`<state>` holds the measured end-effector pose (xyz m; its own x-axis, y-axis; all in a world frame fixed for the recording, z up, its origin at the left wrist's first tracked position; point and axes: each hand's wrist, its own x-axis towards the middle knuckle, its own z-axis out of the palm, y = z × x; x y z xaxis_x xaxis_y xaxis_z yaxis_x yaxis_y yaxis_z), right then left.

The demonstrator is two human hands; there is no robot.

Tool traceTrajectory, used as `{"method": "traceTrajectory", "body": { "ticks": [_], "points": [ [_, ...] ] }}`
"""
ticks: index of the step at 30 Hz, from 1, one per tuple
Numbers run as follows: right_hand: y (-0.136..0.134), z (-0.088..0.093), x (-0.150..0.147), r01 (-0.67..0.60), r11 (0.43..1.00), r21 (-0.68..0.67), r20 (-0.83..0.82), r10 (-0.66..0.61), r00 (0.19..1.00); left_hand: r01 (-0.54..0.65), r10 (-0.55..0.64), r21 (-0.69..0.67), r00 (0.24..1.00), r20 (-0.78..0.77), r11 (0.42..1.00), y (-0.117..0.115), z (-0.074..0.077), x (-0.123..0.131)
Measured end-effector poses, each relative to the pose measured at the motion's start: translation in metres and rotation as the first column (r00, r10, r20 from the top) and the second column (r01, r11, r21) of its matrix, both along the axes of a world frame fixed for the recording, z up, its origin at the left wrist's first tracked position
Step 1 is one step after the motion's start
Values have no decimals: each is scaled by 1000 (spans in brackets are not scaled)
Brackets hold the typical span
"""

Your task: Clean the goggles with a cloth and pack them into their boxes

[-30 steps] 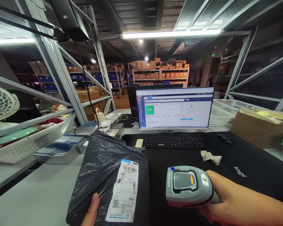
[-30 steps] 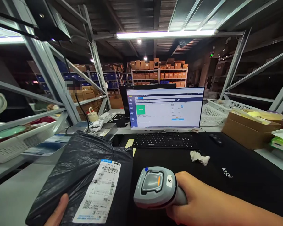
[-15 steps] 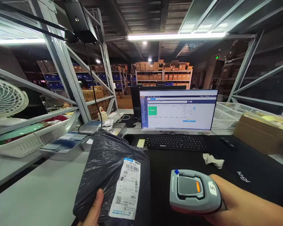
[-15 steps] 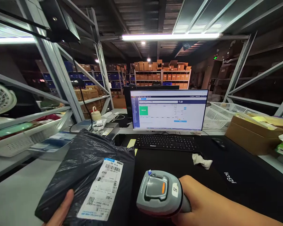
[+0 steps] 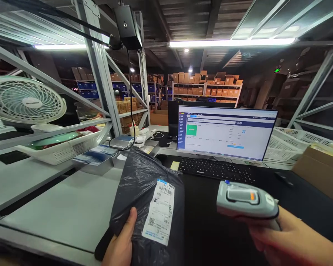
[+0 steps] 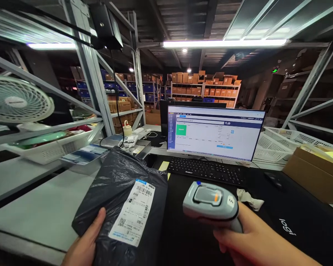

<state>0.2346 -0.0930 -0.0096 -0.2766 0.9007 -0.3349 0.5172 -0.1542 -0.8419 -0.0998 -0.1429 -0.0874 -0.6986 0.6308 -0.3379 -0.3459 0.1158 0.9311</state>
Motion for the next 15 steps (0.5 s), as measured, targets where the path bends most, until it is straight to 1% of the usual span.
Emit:
{"method": "traceTrajectory", "body": {
  "ticks": [2,6,11,15],
  "points": [
    [7,1,-1,-1,1000,30,-30,2,1000,-4,6,-60,999,32,998,-7,7,1],
    [13,5,-9,-68,998,-16,-36,68,997,29,-26,-64,999,46,998,-20,14,3],
    [7,8,-21,-112,992,-54,29,114,993,46,-39,-118,997,64,992,-25,9,0],
    [5,10,-22,-116,993,-2,-94,116,989,49,-31,-201,995,93,978,-24,3,-4]
  ]
}}
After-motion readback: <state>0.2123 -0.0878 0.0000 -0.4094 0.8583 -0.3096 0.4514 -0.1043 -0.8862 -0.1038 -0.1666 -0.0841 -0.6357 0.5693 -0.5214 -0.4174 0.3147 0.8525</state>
